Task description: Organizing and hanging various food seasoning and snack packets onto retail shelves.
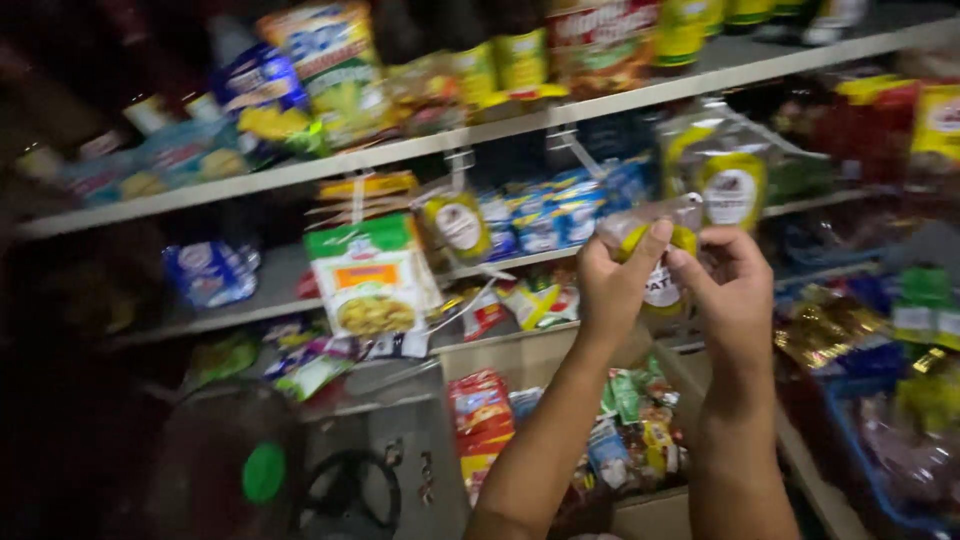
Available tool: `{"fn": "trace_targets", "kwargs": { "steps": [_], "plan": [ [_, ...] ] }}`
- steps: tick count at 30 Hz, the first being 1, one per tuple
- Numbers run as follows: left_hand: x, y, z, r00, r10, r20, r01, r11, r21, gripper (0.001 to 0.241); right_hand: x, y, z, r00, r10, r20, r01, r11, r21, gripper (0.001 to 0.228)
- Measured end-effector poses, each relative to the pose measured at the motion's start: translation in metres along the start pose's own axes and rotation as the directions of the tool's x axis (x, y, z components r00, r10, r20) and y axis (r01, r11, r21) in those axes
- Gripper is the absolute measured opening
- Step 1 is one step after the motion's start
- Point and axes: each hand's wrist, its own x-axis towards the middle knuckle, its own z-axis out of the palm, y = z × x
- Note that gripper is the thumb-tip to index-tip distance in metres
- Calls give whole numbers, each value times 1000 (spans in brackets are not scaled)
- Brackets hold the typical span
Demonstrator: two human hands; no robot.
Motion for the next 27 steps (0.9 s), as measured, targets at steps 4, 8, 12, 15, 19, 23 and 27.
{"fn": "trace_targets", "kwargs": {
  "steps": [4,8,12,15,19,23,27],
  "plan": [
    [3,50,-69,985,45,-168,-34,997,68,28,-6,6,92,993,26,119,-34,997,66,24],
    [0,90,-128,956,149,-253,-123,986,117,29,-12,21,168,977,37,209,-63,991,119,23],
    [5,114,-163,940,150,-306,-118,986,120,31,-9,24,220,984,-134,118,124,988,91,19],
    [13,117,-173,938,175,-299,-133,979,156,31,2,13,238,986,-168,-13,169,984,49,18],
    [26,107,-177,946,188,-265,-129,966,224,31,20,12,242,984,-176,-40,177,983,40,16],
    [32,114,-174,962,156,-225,-127,982,140,31,26,21,242,980,-198,-26,199,979,42,16],
    [38,110,-179,958,135,-253,-98,984,151,29,29,23,244,989,-146,-32,148,987,58,15]
  ]
}}
